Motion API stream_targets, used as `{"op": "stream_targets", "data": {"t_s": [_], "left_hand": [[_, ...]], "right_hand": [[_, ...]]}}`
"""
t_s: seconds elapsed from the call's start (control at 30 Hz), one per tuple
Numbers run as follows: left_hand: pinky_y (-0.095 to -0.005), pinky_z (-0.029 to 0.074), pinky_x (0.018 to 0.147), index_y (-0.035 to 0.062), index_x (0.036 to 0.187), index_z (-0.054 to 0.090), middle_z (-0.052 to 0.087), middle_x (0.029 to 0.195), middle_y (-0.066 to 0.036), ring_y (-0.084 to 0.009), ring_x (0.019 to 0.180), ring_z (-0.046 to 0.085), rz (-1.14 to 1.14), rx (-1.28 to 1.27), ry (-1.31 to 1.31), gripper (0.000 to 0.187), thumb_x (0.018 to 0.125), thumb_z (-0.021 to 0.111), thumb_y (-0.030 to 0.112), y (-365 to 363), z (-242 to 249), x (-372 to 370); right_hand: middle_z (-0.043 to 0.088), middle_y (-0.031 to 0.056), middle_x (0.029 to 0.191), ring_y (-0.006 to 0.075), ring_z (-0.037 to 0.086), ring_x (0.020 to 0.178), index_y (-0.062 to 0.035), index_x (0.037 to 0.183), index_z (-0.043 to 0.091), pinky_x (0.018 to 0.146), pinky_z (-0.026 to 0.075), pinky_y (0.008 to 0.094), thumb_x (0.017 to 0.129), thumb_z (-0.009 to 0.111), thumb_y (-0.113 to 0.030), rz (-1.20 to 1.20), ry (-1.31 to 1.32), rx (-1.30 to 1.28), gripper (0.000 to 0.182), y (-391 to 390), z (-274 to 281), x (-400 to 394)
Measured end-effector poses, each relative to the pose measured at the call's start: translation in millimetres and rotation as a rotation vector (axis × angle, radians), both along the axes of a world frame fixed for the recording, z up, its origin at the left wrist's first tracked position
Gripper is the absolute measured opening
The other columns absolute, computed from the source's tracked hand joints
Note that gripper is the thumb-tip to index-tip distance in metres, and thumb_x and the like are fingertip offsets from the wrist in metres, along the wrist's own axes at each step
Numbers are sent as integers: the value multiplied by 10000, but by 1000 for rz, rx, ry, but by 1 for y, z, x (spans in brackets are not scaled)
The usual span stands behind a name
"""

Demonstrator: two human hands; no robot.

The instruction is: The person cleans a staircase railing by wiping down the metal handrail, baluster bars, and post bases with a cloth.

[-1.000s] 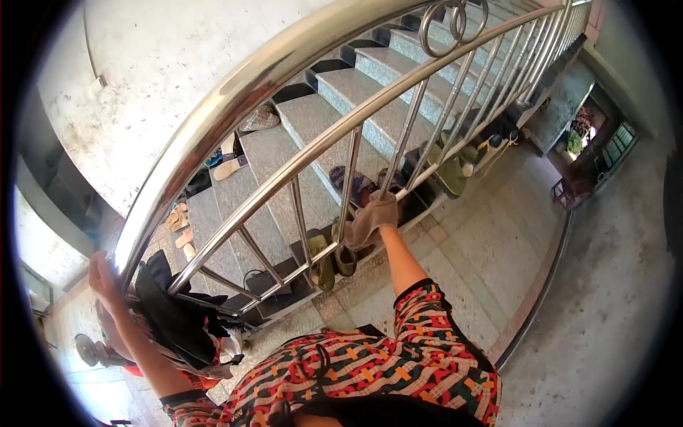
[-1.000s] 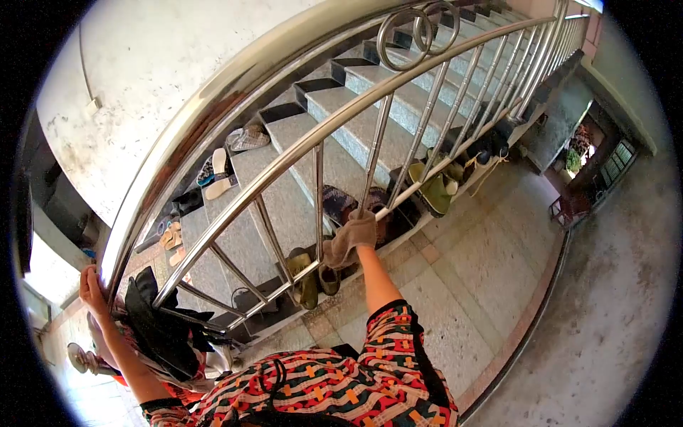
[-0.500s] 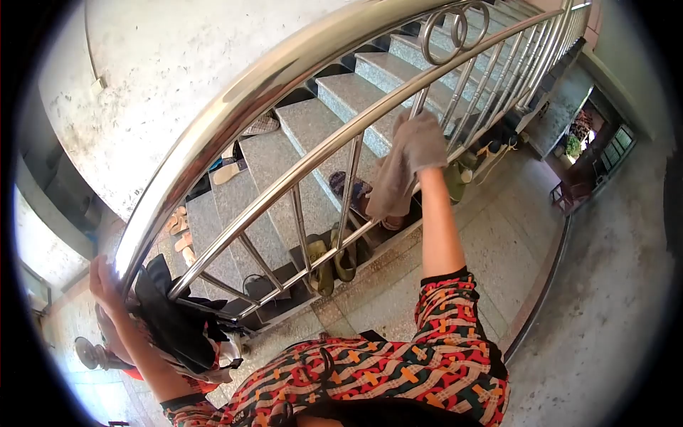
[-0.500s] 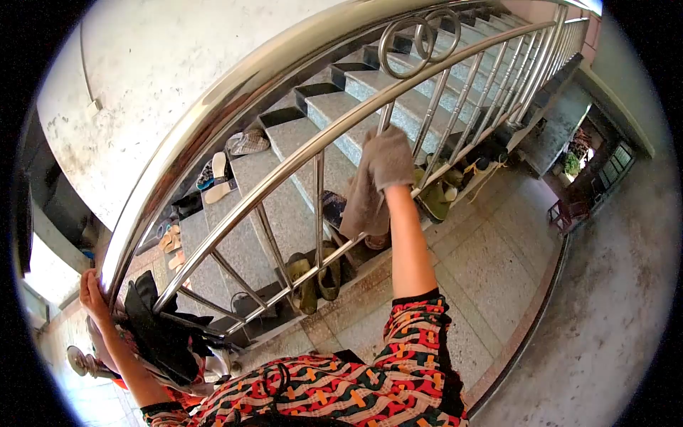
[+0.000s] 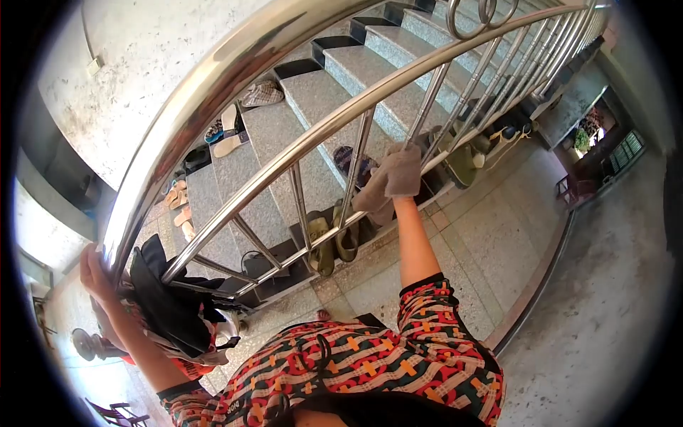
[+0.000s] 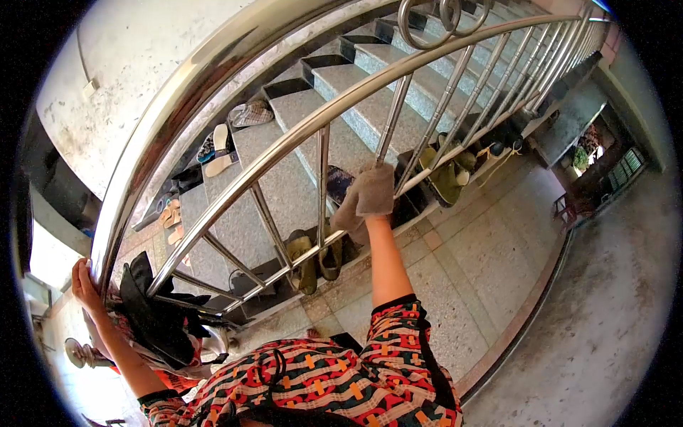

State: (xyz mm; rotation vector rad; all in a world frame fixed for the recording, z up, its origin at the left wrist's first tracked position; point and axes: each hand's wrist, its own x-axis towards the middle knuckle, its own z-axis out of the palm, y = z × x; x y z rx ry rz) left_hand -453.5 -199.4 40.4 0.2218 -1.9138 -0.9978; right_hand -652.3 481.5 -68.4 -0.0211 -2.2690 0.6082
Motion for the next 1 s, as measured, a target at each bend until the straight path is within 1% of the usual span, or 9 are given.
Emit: {"op": "stream_targets", "data": {"t_s": [0.1, 0.3, 0.4, 0.47, 0.6, 0.7, 0.8, 0.9, 1.0], "left_hand": [[-232, 416, 641, -13, 1026, 640, 581, 833, -8, -96, 714, 493, 2, 10, 9, 263, 921, 500, 182, -1, 0, 0], [-213, 380, 572, -19, 1011, 637, 545, 778, 8, -68, 655, 447, 4, 16, -27, 249, 915, 505, 169, 5, 4, 3], [-196, 372, 553, -22, 993, 627, 532, 753, 7, -65, 632, 443, 43, -319, 97, 225, 917, 504, 151, -7, -11, -6], [-189, 377, 540, 6, 988, 634, 539, 730, 7, -58, 612, 455, 0, -65, -4, 195, 913, 512, 140, -1, -4, 0], [-183, 296, 434, 27, 944, 638, 510, 644, 24, -25, 482, 389, 6, 169, 5, 178, 931, 526, 166, 39, 17, 3], [-195, 260, 403, 28, 941, 633, 486, 609, 40, -16, 450, 355, -54, 136, 18, 172, 944, 508, 146, 40, 17, 5], [-191, 270, 466, 58, 972, 659, 518, 704, 46, -8, 536, 358, -80, 158, -10, 192, 938, 530, 195, 36, 14, 7], [-205, 335, 530, 54, 987, 667, 554, 746, 20, -40, 608, 432, -8, 103, -27, 204, 936, 530, 197, 38, 16, 7], [-219, 380, 583, 51, 992, 670, 580, 771, 3, -68, 673, 486, 0, 113, -73, 207, 931, 538, 198, 38, 17, 8]], "right_hand": [[597, 76, 790, 275, 594, 786, -66, 786, 601, 761, 480, 384, 731, 703, -244, -116, 220, 13, 213, -10, -20, 9], [614, 98, 793, 266, 597, 780, -39, 785, 612, 733, 467, 365, 704, 713, -220, 8, -254, 36, 222, -11, -35, 15], [520, 164, 626, 318, 496, 564, 6, 619, 488, 535, 402, 407, 798, 540, -106, 28, 159, -198, 218, -24, -57, 25], [572, 150, 701, 307, 554, 628, 7, 731, 567, 584, 448, 396, 850, 541, -143, -132, -374, -130, 193, -25, -59, 34], [634, 111, 944, 222, 609, 859, -33, 1021, 596, 740, 518, 307, 947, 493, -264, -279, -537, -601, 263, -60, 2, 66], [686, 99, 838, 189, 643, 729, -6, 822, 673, 662, 501, 264, 828, 651, -297, -408, -656, 173, 292, 11, -92, 21], [642, 106, 990, 196, 626, 906, -40, 1073, 599, 781, 529, 285, 975, 419, -312, 71, -1099, 437, 341, 31, -73, 31], [626, 98, 942, 189, 618, 858, -34, 1023, 591, 748, 523, 284, 927, 475, -278, 146, -704, 31, 287, -10, 11, 84], [611, 89, 894, 182, 609, 809, -29, 973, 584, 715, 516, 283, 879, 531, -245, 293, -233, 0, 241, -64, 109, 125]]}}
